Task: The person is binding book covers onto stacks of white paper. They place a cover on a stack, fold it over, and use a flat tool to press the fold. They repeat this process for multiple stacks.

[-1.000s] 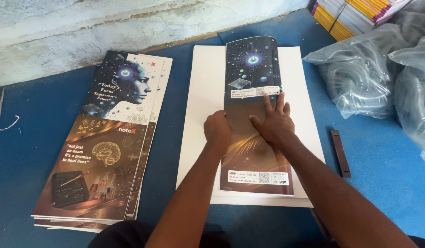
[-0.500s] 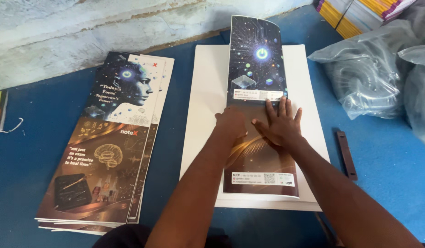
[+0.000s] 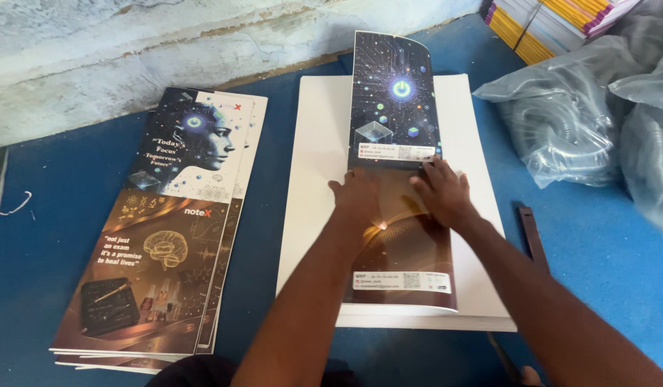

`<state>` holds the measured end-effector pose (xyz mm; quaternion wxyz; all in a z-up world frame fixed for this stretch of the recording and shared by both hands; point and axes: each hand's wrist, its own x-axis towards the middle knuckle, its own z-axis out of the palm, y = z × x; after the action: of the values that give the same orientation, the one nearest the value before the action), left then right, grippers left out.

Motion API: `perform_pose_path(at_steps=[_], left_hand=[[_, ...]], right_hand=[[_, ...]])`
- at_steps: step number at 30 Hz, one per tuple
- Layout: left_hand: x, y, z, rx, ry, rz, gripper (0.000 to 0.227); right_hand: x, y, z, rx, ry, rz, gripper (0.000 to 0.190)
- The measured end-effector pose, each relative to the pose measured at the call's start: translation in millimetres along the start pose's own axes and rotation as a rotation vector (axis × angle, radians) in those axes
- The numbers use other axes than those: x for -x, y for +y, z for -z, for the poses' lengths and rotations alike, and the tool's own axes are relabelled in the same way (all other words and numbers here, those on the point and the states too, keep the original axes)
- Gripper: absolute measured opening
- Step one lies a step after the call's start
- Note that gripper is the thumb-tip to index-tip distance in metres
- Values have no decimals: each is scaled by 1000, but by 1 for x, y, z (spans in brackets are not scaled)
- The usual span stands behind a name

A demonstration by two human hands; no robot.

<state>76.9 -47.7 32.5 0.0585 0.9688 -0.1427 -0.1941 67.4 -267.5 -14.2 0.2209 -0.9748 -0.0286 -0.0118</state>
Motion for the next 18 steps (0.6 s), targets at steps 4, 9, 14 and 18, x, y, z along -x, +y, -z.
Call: perform_pose_path(at_steps=[4,9,14,18], left_hand=[[5,-9,4,20,-3,3,110],[7,-14,10,29,-49,27,110],[9,-20,7,66,-58,31,107],[7,-22,3,37,-59,31,113]], right_hand=[[21,31,30,-124,118,147,39],[54,45,61,57,61,-56,41],[74,49,80,208,61,-123,44],[84,53,93,177,22,-354,44]])
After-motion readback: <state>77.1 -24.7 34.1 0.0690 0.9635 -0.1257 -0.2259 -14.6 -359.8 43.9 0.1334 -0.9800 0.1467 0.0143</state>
